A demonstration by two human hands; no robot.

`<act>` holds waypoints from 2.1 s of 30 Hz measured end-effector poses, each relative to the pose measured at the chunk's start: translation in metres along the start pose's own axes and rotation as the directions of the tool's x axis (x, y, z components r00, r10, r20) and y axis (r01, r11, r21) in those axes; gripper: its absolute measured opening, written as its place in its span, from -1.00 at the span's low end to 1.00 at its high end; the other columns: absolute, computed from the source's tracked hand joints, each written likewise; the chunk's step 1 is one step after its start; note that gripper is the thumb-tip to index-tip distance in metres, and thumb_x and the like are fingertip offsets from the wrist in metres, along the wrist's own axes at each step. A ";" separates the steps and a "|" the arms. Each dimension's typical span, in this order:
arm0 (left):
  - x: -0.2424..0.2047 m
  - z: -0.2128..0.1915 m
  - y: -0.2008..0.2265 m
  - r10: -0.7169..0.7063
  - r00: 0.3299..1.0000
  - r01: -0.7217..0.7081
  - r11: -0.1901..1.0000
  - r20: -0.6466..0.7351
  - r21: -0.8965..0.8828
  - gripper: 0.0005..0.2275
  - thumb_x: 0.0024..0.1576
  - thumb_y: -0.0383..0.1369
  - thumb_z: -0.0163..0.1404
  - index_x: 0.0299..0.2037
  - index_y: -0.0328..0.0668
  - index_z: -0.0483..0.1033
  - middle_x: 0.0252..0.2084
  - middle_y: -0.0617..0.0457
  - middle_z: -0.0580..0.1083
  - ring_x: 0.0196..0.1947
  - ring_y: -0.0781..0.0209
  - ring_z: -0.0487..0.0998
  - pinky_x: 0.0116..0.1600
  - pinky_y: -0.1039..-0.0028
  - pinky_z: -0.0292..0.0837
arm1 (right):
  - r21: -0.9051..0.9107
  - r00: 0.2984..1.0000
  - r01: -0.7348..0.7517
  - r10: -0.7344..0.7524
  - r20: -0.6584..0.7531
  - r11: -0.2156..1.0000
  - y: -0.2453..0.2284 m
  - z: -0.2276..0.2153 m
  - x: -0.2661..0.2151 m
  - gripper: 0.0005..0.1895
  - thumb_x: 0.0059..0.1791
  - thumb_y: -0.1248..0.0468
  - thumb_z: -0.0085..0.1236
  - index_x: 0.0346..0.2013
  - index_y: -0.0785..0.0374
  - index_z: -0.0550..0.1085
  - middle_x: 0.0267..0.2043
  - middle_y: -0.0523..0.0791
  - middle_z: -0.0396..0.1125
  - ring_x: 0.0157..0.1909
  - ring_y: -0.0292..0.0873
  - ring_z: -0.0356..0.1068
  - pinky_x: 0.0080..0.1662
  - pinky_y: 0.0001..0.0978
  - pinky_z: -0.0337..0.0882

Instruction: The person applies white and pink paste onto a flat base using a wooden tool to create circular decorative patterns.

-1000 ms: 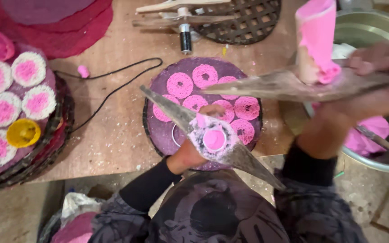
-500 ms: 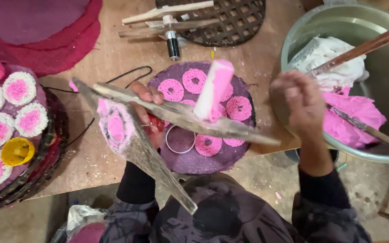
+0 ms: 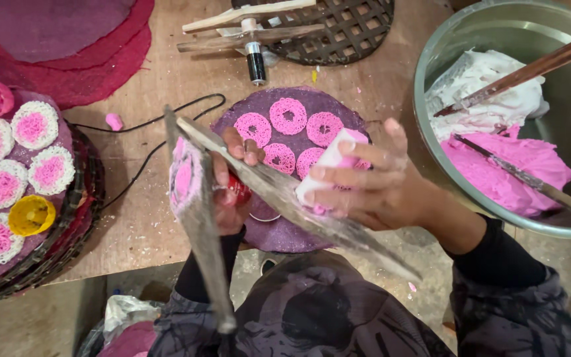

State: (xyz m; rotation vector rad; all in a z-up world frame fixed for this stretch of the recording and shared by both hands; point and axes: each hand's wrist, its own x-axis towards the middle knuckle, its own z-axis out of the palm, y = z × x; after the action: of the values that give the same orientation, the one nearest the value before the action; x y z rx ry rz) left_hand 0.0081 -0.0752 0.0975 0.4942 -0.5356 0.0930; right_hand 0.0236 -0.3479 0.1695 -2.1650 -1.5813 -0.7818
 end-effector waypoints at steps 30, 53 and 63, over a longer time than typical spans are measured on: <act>0.067 -0.119 0.133 -0.995 0.016 0.967 -0.008 -0.093 0.255 -0.52 0.34 -0.31 -0.37 0.30 -0.68 0.22 0.38 -0.43 0.29 0.36 -0.24 0.40 0.40 0.14 0.08 | -0.846 -0.211 -0.490 0.913 0.348 0.209 0.042 -0.134 -0.255 -0.43 0.08 -0.15 -0.02 0.35 -0.07 0.35 0.06 -0.06 0.51 0.07 0.01 0.52 0.21 -0.04 0.36; 0.095 -0.057 0.074 -1.000 -0.003 0.938 -0.008 0.016 -0.346 -0.54 0.36 -0.33 -0.20 0.39 -0.55 0.16 0.37 -0.50 0.26 0.29 -0.26 0.41 0.37 0.05 0.23 | -0.808 0.108 -0.507 0.952 0.286 0.301 0.008 -0.164 -0.247 -0.75 0.10 -0.08 0.00 -0.03 -0.33 0.60 -0.52 -0.17 0.47 -0.55 -0.09 0.46 -0.46 -0.19 0.43; 0.043 -0.038 0.032 -0.421 0.907 0.282 0.605 -0.001 0.745 -0.63 0.33 -0.37 0.05 0.15 -0.57 0.24 0.12 -0.45 0.46 0.06 -0.22 0.64 0.17 0.20 0.59 | -0.817 -0.129 -0.518 0.921 0.368 0.253 -0.020 -0.169 -0.209 -0.67 0.05 -0.13 -0.10 0.02 -0.44 0.56 -0.49 -0.12 0.51 -0.46 -0.04 0.54 -0.34 -0.12 0.54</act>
State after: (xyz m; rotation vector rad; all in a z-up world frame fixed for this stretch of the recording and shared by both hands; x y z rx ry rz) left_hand 0.0558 -0.0311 0.1043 1.4196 -0.5505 -0.1331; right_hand -0.0811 -0.5956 0.1733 -3.4005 0.2202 0.6350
